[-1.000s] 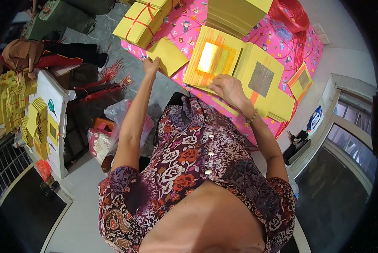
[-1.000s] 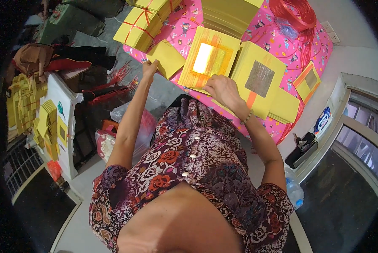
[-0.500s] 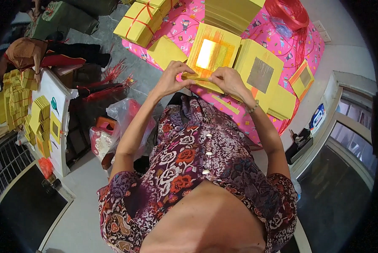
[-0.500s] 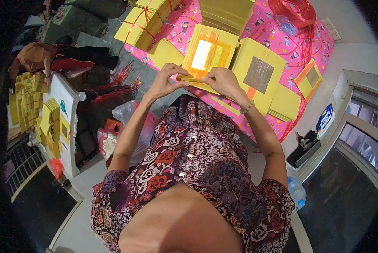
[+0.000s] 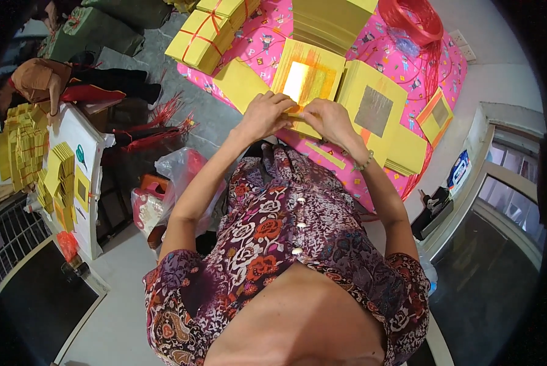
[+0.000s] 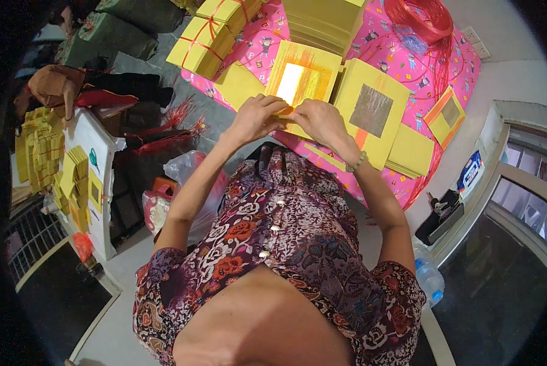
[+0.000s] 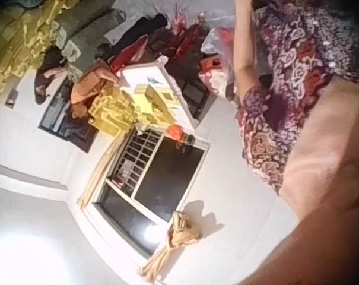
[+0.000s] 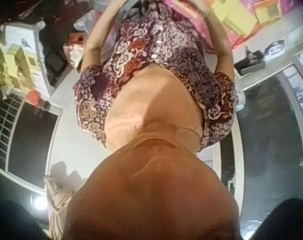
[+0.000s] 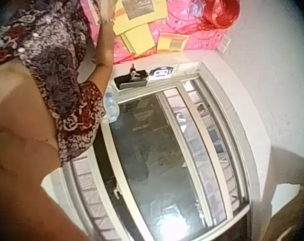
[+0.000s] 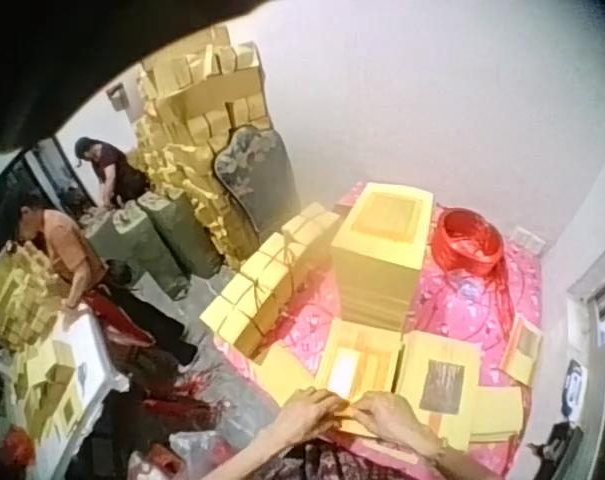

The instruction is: Counting out individual sheets of yellow joss paper and stacking them on a table.

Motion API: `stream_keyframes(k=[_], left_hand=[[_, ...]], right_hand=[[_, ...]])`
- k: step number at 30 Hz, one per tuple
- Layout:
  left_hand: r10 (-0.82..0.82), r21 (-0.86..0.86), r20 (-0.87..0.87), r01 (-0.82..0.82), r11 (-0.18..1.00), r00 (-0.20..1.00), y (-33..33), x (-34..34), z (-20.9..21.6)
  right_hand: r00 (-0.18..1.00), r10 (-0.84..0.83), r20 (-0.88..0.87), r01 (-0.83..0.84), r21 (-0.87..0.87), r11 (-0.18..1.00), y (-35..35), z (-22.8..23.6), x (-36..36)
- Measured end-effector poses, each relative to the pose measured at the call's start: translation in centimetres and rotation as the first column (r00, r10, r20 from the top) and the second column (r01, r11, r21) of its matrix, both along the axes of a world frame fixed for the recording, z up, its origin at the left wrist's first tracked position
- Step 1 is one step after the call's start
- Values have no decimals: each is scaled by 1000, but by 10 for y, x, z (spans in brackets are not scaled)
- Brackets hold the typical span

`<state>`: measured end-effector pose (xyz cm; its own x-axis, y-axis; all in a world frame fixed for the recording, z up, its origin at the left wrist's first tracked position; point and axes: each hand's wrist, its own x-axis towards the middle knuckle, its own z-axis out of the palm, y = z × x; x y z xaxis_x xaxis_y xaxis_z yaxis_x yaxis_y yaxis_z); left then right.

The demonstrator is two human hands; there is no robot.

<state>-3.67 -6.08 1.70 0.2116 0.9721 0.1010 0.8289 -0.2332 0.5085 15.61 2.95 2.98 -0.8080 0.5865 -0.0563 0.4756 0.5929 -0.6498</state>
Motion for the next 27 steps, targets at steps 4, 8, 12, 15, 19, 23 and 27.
stream_keyframes(k=[4,8,12,15,19,23,27], left_hand=[[-14,5,-57,14,1000,998,11,7,3],[22,39,-24,-21,999,999,18,1,19],[140,-60,139,-132,989,980,17,-13,42],[349,-469,286,-188,863,892,17,-18,50],[398,-475,760,20,880,514,11,-9,50],[453,-524,814,124,843,364,10,-3,47],[493,-540,820,107,835,292,10,6,41]], right_hand=[[999,23,-29,-21,65,998,0,17,2],[952,-63,-301,90,76,993,2,33,9],[720,-457,-522,337,-312,888,9,31,15],[600,-645,-473,250,-655,713,14,19,14],[664,-612,-428,17,-811,585,16,4,5],[690,-492,-531,-206,-796,570,14,0,-6],[755,-501,-424,-133,-846,516,8,6,-8]])
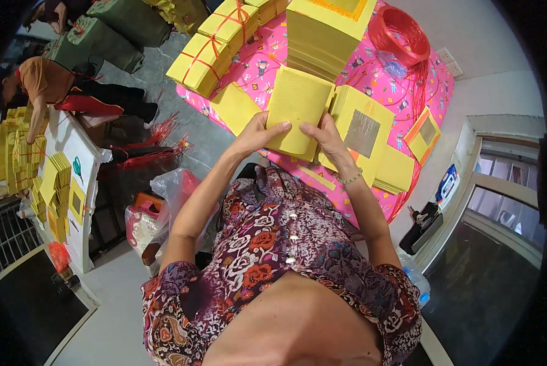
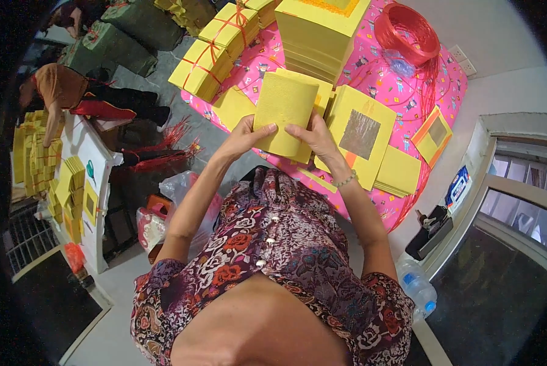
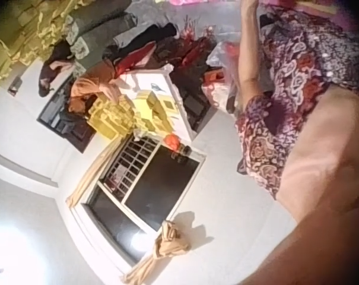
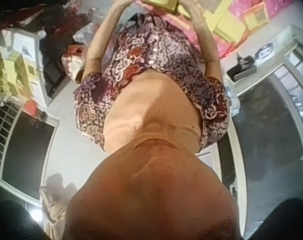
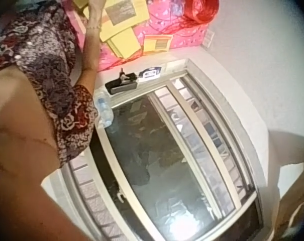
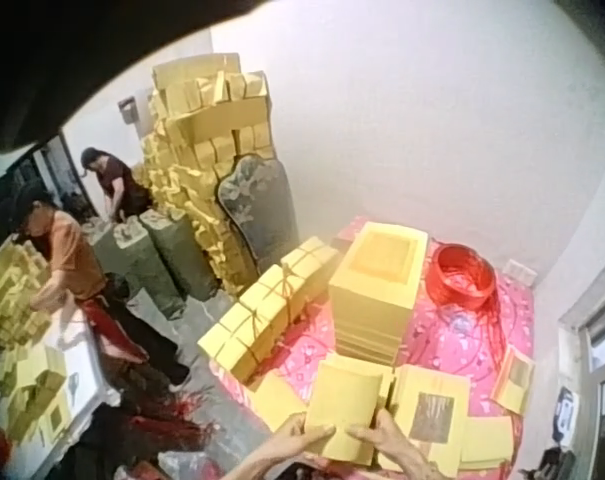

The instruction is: Counting out individual sheets of yellow joss paper and stacking them on a table.

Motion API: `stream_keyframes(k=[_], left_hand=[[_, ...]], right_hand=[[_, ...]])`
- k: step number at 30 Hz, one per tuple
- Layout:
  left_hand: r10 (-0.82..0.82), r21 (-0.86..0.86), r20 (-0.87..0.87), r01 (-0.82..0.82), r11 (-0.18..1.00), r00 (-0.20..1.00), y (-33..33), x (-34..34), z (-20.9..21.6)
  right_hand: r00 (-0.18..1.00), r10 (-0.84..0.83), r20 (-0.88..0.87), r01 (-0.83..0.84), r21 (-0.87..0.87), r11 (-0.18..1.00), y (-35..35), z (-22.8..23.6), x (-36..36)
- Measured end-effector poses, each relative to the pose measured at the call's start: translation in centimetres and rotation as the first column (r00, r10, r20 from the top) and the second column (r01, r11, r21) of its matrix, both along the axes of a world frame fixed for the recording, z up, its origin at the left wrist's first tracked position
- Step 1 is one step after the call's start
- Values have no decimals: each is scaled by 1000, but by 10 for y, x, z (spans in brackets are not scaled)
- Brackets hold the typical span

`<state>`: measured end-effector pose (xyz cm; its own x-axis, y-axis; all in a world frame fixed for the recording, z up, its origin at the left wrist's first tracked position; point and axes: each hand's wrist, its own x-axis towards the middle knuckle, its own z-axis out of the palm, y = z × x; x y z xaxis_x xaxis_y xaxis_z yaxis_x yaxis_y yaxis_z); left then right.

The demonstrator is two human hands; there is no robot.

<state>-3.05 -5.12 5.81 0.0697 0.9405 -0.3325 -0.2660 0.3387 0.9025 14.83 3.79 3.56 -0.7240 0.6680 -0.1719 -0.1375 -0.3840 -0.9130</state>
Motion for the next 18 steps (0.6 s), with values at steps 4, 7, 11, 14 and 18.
stream_keyframes(k=[4,7,11,14,18], left_hand=[[204,193,-239,-159,968,949,4,11,-4],[276,264,-553,-150,953,786,3,11,-4],[497,441,-675,-241,864,545,4,14,-14],[497,454,-296,-338,825,816,13,13,-31],[373,438,-303,-220,872,877,18,7,-51]], right_hand=[[997,-52,53,50,53,997,-1,4,-2],[991,-100,83,93,93,991,-1,4,-2],[986,-134,102,120,131,984,-1,-3,-4],[986,-144,90,131,138,982,0,-8,-5],[986,-146,82,128,190,973,4,-16,-6]])
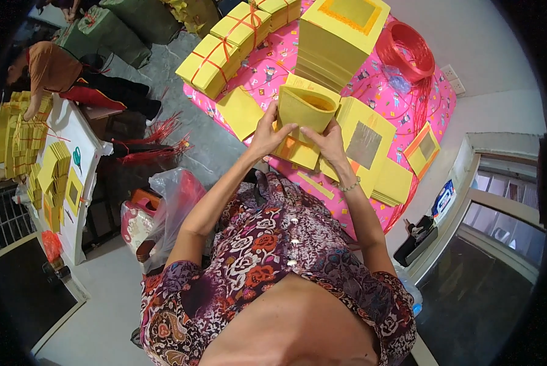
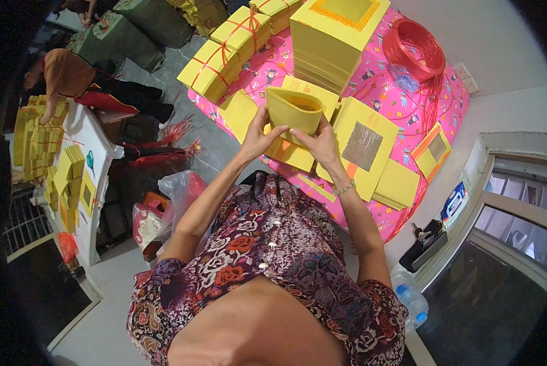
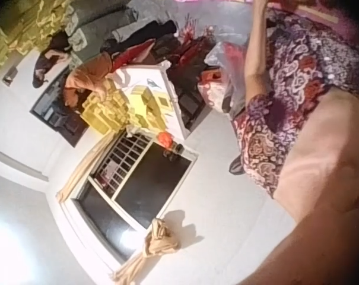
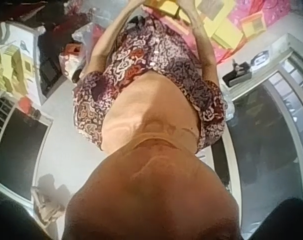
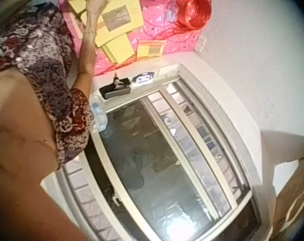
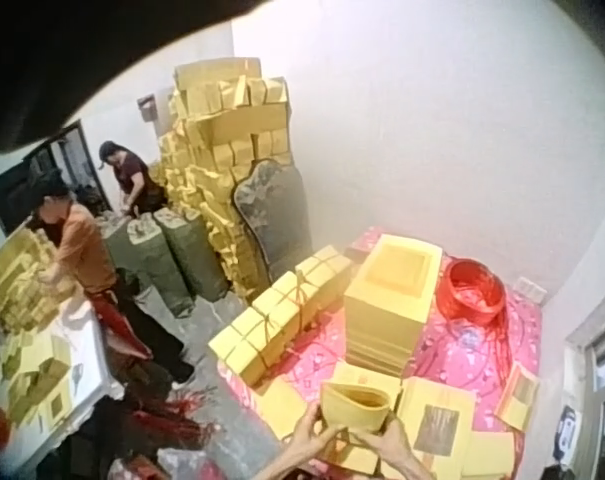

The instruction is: Counting out individual sheets of yellow joss paper and stacking them on a table.

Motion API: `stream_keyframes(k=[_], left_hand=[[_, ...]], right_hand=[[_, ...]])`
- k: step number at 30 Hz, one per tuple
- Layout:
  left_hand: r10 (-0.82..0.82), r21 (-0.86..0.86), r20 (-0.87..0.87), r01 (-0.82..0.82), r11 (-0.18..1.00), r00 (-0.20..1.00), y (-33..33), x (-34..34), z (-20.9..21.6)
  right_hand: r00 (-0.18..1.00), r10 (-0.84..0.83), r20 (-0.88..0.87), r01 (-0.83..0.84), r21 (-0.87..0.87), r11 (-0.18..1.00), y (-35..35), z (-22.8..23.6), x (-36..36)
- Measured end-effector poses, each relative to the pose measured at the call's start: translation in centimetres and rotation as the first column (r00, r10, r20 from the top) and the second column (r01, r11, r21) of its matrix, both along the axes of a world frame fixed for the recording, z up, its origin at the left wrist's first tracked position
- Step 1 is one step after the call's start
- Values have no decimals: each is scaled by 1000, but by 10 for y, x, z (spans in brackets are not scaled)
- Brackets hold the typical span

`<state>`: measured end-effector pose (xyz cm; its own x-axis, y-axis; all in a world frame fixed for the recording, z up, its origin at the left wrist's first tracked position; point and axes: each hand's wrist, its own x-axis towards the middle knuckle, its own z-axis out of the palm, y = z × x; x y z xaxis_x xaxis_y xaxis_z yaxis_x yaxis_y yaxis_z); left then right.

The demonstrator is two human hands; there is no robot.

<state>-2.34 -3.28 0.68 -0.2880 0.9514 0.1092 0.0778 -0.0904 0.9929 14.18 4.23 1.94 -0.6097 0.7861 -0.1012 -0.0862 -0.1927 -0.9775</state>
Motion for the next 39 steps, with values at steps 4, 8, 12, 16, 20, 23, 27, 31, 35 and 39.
stream_keyframes(k=[4,8,12,16,20,23,27,31,35,39], left_hand=[[-8,38,-43,10,999,999,2,2,-11],[-11,36,-50,13,999,999,0,4,-16],[0,2,-39,0,1000,999,-2,8,-20],[60,42,-48,-58,997,997,0,10,-20],[-15,-80,21,16,997,1000,4,6,-4],[-77,45,197,70,997,977,4,8,19],[-115,7,173,116,993,978,8,8,48],[-113,-64,313,140,988,943,12,7,68],[-165,-175,406,253,952,899,13,0,86],[-145,-280,451,294,914,880,22,-6,99]], right_hand=[[998,14,67,-19,64,998,3,-7,0],[994,-11,113,-1,103,995,4,-13,1],[991,-5,133,-5,72,997,5,-18,1],[987,-29,158,11,114,993,7,-16,1],[983,10,183,-23,68,997,11,2,6],[994,57,98,-54,-39,998,13,22,8],[998,56,33,-56,-10,998,10,47,10],[1000,-30,-7,30,-19,999,10,60,9],[999,-44,-15,43,-98,994,14,64,7],[997,-48,-58,33,-240,970,18,66,7]])
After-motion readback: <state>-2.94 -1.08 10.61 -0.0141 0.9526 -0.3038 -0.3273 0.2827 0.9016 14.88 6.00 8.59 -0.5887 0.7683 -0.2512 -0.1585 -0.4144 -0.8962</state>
